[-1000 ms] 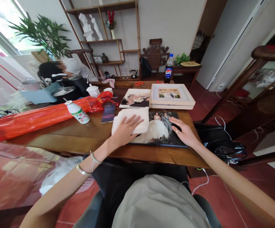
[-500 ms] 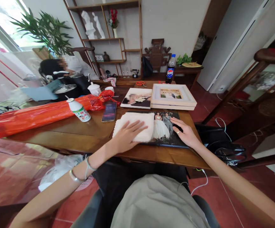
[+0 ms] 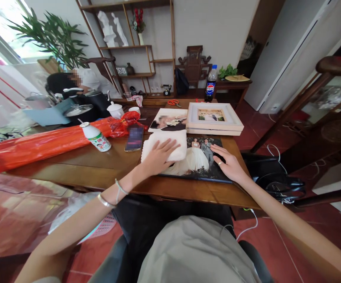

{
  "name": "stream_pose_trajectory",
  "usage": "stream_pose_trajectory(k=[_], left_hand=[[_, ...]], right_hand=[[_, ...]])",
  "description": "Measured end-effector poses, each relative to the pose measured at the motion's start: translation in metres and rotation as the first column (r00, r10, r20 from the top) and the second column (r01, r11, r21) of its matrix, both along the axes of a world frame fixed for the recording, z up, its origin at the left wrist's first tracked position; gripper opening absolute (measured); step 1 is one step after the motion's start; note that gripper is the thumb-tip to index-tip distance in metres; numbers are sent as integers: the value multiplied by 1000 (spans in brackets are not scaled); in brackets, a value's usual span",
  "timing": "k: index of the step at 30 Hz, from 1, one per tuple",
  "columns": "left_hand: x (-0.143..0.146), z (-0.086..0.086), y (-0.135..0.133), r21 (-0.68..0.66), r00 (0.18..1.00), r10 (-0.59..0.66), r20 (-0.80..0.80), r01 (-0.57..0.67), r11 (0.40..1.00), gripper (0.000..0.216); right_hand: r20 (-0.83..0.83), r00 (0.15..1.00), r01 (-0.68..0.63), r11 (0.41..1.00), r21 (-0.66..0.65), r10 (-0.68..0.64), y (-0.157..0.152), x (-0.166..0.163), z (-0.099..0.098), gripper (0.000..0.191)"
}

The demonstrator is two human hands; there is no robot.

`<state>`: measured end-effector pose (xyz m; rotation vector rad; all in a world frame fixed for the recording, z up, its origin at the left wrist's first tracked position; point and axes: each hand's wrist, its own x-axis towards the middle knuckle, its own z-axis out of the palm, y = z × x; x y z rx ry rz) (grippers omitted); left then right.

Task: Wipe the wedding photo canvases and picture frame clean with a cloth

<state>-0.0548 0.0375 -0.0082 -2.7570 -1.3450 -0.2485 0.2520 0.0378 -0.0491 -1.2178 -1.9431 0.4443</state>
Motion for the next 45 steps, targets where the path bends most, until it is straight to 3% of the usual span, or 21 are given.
stream_pose_trajectory(k=[4,7,10,16,19,23,28,31,34,41,45], left_hand=[[18,7,-53,-54,984,-174,-42,172,984,68],[26,11,-66,-78,969,-241,-49,237,968,71],[26,10,-44,-79,980,-195,-34,192,978,65],[8,4,32,-11,1000,21,-2,-21,1000,57],[8,1,41,20,997,80,2,-80,997,56],[26,-1,13,18,999,37,-10,-37,999,57],[56,3,-46,-21,969,-246,-11,246,969,63],[62,7,-57,-45,952,-307,9,307,951,63],[58,9,-37,-44,969,-243,43,245,968,58],[48,1,47,17,989,-145,36,145,989,57],[56,1,51,39,994,-103,42,101,994,57]], right_hand=[[3,1000,1,1000,2,-1,0,0,1,37],[16,1000,0,1000,2,0,1,1,0,37],[19,1000,-5,1000,-2,5,1,1,0,38],[23,1000,-19,1000,6,19,2,2,1,37],[22,999,-26,1000,9,26,2,2,1,37],[29,999,-15,1000,9,15,4,2,-1,38],[45,999,-20,1000,7,20,5,4,-2,39],[47,998,-46,999,7,46,4,5,-1,40],[38,999,-24,1000,5,23,4,4,-1,39],[22,1000,-12,1000,3,12,4,2,0,37],[24,1000,-5,1000,1,5,3,2,0,37]])
